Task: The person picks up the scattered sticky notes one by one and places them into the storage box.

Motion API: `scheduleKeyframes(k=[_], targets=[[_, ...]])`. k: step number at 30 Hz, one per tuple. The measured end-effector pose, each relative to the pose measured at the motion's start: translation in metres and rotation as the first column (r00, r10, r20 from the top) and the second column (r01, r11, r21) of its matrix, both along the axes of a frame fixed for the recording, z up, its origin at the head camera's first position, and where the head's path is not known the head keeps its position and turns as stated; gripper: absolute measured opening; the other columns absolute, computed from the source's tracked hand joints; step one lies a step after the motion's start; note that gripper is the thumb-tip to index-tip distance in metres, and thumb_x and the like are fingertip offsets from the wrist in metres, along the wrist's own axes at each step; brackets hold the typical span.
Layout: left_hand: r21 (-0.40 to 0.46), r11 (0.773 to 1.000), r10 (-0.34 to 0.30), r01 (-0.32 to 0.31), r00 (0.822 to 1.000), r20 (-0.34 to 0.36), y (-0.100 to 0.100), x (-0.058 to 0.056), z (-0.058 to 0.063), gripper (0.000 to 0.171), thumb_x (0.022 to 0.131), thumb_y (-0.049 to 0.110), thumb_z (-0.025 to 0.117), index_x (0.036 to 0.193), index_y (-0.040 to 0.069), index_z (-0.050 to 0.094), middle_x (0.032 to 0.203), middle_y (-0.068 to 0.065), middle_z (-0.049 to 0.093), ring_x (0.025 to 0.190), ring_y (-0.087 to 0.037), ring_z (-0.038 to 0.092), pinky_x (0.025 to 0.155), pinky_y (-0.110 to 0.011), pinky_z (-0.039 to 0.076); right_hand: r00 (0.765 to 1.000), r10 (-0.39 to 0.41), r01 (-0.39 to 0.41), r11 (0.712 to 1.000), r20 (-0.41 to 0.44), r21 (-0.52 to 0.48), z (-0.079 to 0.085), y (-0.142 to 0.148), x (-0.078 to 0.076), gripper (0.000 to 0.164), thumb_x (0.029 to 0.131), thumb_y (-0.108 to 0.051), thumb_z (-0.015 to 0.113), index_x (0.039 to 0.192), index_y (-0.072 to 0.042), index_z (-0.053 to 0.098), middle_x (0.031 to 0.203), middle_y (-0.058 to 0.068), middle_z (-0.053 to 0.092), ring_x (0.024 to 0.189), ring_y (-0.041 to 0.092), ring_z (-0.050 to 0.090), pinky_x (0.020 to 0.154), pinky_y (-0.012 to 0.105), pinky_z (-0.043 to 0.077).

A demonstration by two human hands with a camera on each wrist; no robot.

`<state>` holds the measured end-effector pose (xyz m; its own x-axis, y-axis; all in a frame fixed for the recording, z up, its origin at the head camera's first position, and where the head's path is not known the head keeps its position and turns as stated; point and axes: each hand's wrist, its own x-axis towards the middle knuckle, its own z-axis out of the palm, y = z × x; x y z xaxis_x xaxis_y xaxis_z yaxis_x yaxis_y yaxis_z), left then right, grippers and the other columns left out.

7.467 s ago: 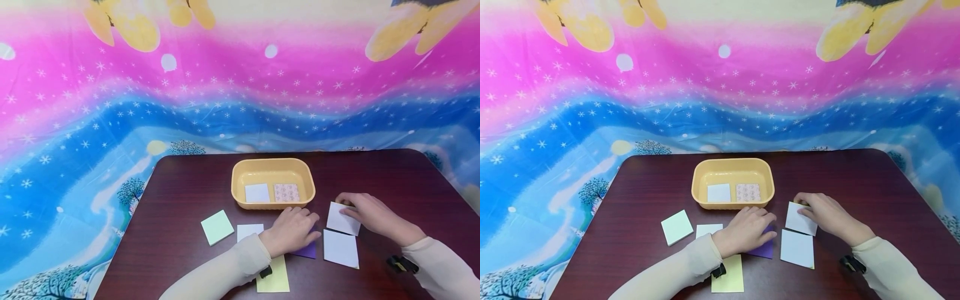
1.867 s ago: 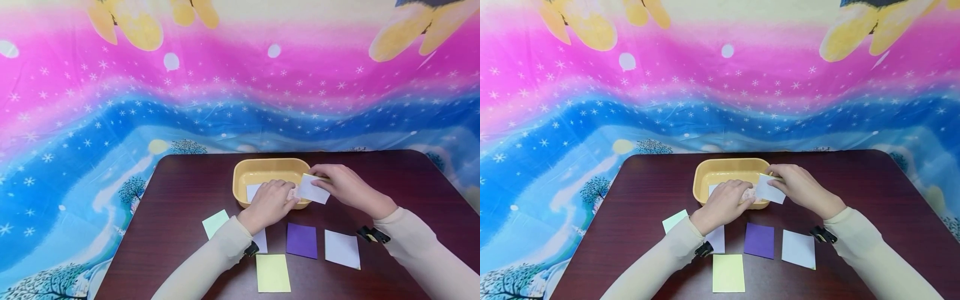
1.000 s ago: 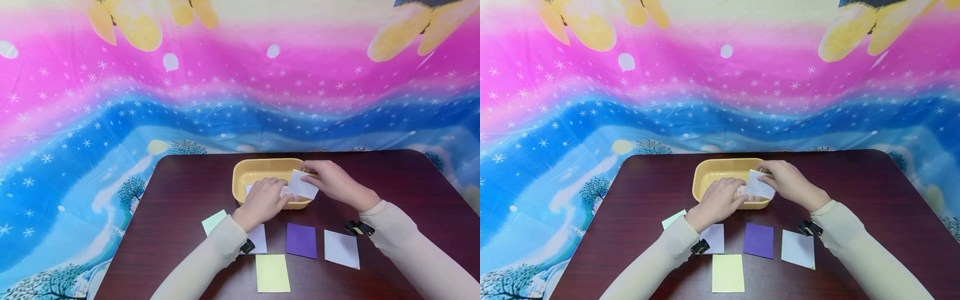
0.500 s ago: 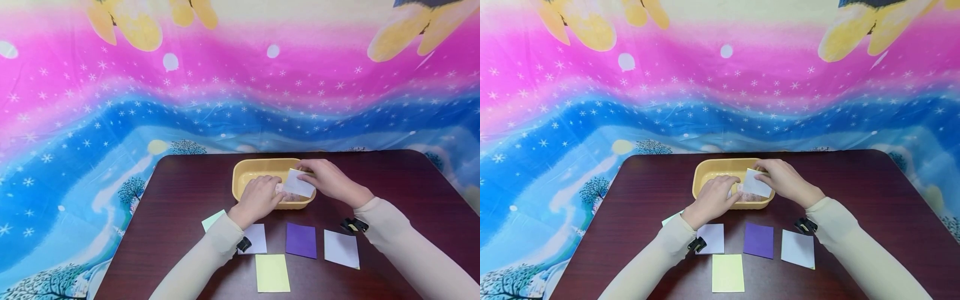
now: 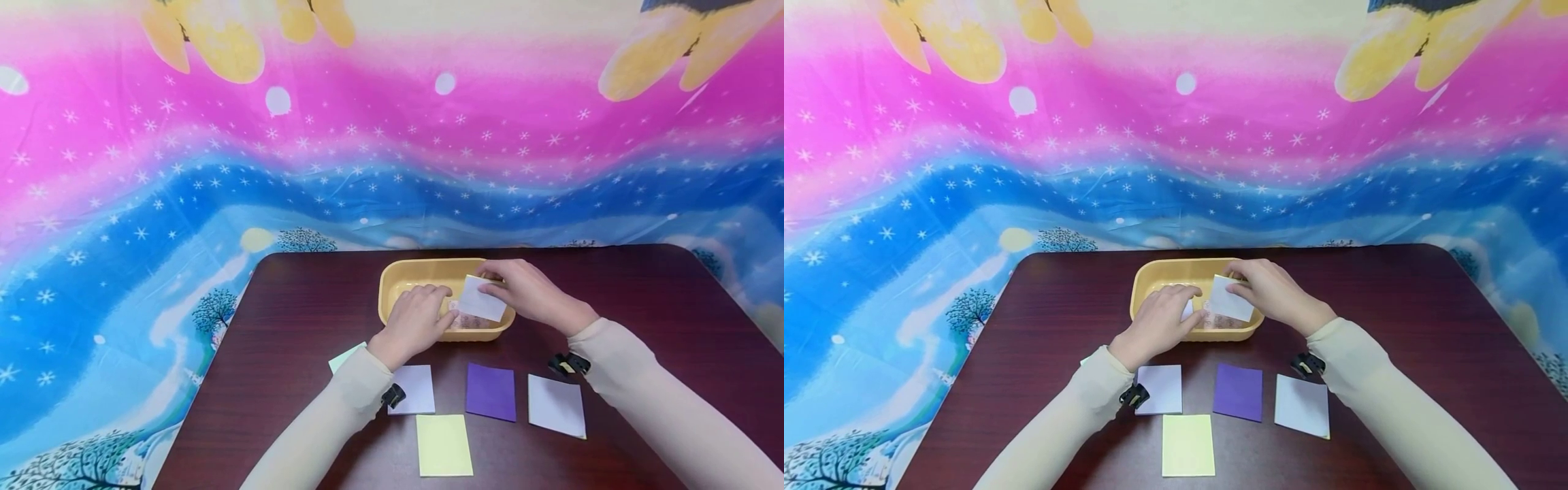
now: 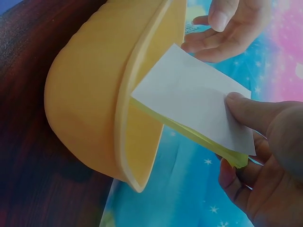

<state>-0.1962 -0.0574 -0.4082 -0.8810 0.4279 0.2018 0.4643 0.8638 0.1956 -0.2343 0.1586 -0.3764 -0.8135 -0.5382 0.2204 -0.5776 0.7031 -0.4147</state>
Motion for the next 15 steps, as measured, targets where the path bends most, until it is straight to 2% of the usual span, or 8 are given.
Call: scheduleKeyframes(k=[15], targets=[[0.027, 0.999, 0.027, -0.027, 1.0, -0.012, -0.0059, -0.0038, -0.0045, 0.042, 0.092, 0.045, 0.051, 0.121, 0.016, 0.061, 0.115, -0.001, 0.065, 0.104, -0.02, 0.059, 0.082, -0.037, 0.046, 1.0, 0.012, -0.012, 0.999, 0.003, 0.034, -0.0076, -0.0077, -0.005, 0.02, 0.086, -0.02, 0.065, 0.105, -0.012, 0.067, 0.091, -0.001, 0.068, 0.075, 0.009, 0.06, 0.06, 0.029, 0.049]])
